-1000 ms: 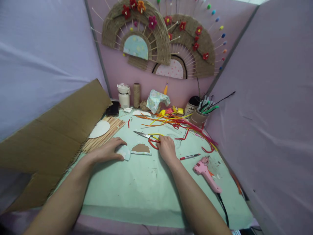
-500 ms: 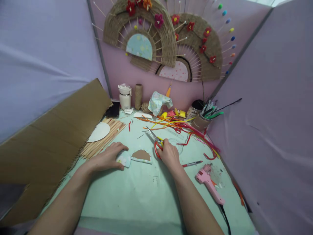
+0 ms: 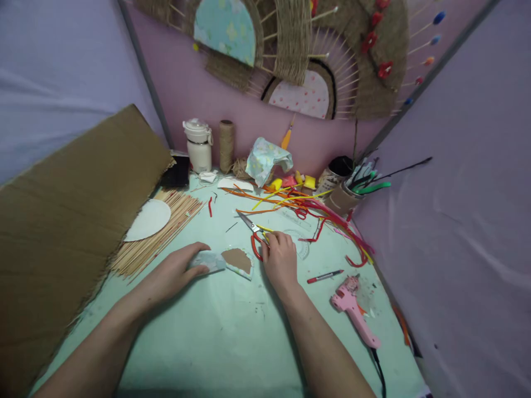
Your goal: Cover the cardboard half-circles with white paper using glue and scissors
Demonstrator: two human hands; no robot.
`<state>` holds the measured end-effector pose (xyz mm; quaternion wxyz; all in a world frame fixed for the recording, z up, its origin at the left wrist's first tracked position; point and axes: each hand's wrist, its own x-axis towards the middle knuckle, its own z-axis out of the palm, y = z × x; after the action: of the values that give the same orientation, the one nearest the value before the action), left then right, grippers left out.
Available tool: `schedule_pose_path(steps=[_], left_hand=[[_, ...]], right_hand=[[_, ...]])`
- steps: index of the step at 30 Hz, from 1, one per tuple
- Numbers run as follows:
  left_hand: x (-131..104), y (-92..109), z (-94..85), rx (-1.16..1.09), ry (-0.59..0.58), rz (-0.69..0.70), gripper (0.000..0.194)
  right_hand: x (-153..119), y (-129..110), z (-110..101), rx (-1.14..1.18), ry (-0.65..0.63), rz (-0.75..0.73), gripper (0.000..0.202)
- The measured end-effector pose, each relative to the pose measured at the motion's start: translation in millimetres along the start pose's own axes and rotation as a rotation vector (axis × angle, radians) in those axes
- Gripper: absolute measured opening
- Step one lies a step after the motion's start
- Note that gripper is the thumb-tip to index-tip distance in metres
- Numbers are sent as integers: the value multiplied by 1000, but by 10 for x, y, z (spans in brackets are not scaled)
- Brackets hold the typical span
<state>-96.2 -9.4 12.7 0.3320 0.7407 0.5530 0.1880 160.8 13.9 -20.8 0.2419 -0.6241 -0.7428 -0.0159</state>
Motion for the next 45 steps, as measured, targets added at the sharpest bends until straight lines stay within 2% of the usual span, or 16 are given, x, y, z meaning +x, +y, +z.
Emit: schedule_pose_path(steps=[4,7,10,12,13,15,18,20,22,25,28,33,40,45], left_hand=[[-3,84,12,-129,73,-69,36],[7,114,61,-253,85,-137,43],[45,85,145,-434,74,-170,44],[86,26,187,-535,115,-173,39],[109,-12,197,-566,160,-190,37],[154,-96,192,-543,341,-249,36],[206,-200,149,-313,616,-240,32],[230,-235,125,-137,691,-218,30],[254,-248,115,26,679,-191,30],[292,-258,116,160,644,-191,32],[316,-275,118,190,627,-219,34],[305,-308,114,215,602,-243,33],[282,-274,115,175,594,-178,31],[282,-266,109,145,594,-147,32]], right_hand=[[13,-16,-8,49,82,-44,20],[38,-3,-30,65,125,-80,19],[63,13,-48,69,156,-107,17],[71,7,-56,75,157,-118,17],[70,-4,-60,84,151,-128,17],[55,-46,-70,122,132,-151,16],[-3,-147,-79,214,43,-207,19],[-62,-222,-73,255,-63,-218,34],[-127,-281,-58,275,-167,-193,57],[-208,-321,-29,308,-259,-147,69],[-245,-314,-12,343,-317,-122,63],[-241,-282,-18,399,-341,-97,57],[-257,-286,-73,401,-354,-176,53],[-278,-310,-204,375,-400,-232,53]])
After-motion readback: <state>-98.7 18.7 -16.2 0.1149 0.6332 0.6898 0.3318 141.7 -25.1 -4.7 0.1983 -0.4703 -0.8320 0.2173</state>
